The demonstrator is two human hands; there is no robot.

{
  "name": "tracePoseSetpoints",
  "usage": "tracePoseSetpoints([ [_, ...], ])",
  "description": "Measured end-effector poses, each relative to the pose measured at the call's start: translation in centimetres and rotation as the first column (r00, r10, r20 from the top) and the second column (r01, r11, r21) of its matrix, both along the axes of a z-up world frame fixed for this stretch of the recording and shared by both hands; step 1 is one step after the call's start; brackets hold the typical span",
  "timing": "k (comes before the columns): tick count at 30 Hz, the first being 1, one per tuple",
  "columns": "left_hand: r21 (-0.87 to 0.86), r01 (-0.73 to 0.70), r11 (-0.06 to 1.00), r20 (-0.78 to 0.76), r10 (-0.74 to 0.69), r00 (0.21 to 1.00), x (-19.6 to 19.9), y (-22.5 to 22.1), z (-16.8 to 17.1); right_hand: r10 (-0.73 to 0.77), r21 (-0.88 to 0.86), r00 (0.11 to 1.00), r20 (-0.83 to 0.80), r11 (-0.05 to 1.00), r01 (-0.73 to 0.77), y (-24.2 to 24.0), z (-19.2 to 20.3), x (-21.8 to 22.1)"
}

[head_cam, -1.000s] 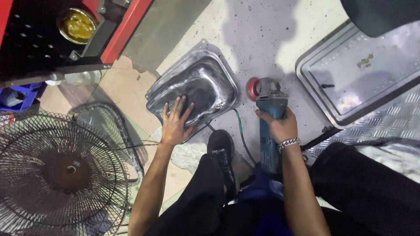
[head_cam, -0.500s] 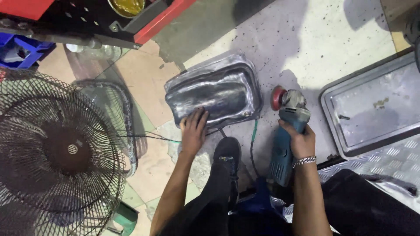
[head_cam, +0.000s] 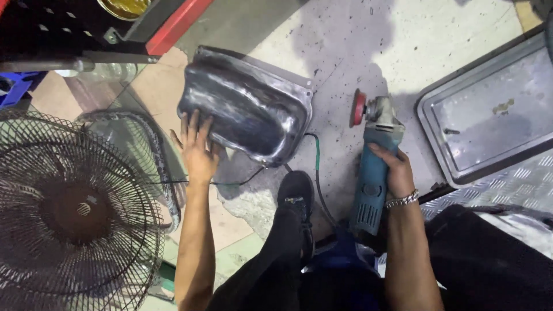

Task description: Using a handheld angle grinder to sand and smooth the surface of a metal motorcycle part on the floor.

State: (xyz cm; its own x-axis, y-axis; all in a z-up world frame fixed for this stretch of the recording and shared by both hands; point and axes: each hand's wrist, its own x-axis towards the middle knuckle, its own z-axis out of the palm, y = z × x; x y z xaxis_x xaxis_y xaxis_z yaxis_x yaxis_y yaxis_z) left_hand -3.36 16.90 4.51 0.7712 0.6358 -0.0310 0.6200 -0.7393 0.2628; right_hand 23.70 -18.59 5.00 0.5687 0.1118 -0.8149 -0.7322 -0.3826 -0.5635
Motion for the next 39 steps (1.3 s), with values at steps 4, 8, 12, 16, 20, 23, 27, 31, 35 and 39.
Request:
tracePoseSetpoints([
  [4,-0.16,0.0,0.987,0.076,0.012,0.997,2.1,-2.8,0.5,-0.055,0.027,0.994,-0.091,0.998,0.058,2.9,3.4,-0.8],
  [8,-0.366,0.105,0.925,0.103,-0.072,0.992,4.6,-7.7,1.3,-0.143,0.135,0.972,-0.184,0.976,0.169,3.8,3.6,-1.2],
  [12,-0.229,0.035,0.973,-0.013,-0.039,0.999,5.5,-10.3,-0.8,-0.168,0.119,0.934,-0.315,0.97,0.214,7.2,7.2,-0.1],
  [16,-0.3,0.033,0.953,0.025,-0.027,0.999,5.0,-9.8,-0.8,-0.088,0.132,0.93,-0.357,0.981,0.144,5.1,1.9,-0.5],
  [20,-0.336,0.071,0.939,0.082,-0.046,0.996,4.9,-9.4,0.0,-0.027,0.143,0.904,-0.426,0.985,0.096,7.0,3.8,0.4],
  [23,-0.372,0.091,0.924,0.123,-0.048,0.991,5.5,-9.2,1.6,0.024,0.174,0.884,-0.467,0.982,0.066,6.5,2.4,0.3],
  [27,-0.376,0.109,0.92,0.12,-0.068,0.99,5.5,-9.1,1.9,0.173,0.254,0.872,-0.457,0.966,-0.058,5.4,-0.7,-0.3],
  [31,-0.383,0.092,0.919,0.118,-0.05,0.992,5.7,-9.2,2.4,0.247,0.313,0.884,-0.397,0.942,-0.122,5.1,-3.2,0.7],
  [35,-0.385,0.09,0.918,0.127,-0.043,0.991,6.3,-9.1,3.2,0.332,0.336,0.854,-0.401,0.92,-0.199,6.6,-3.1,2.8],
  [39,-0.373,0.098,0.923,0.126,-0.054,0.991,6.0,-9.3,2.6,0.346,0.3,0.858,-0.381,0.924,-0.239,6.7,-3.8,3.0],
])
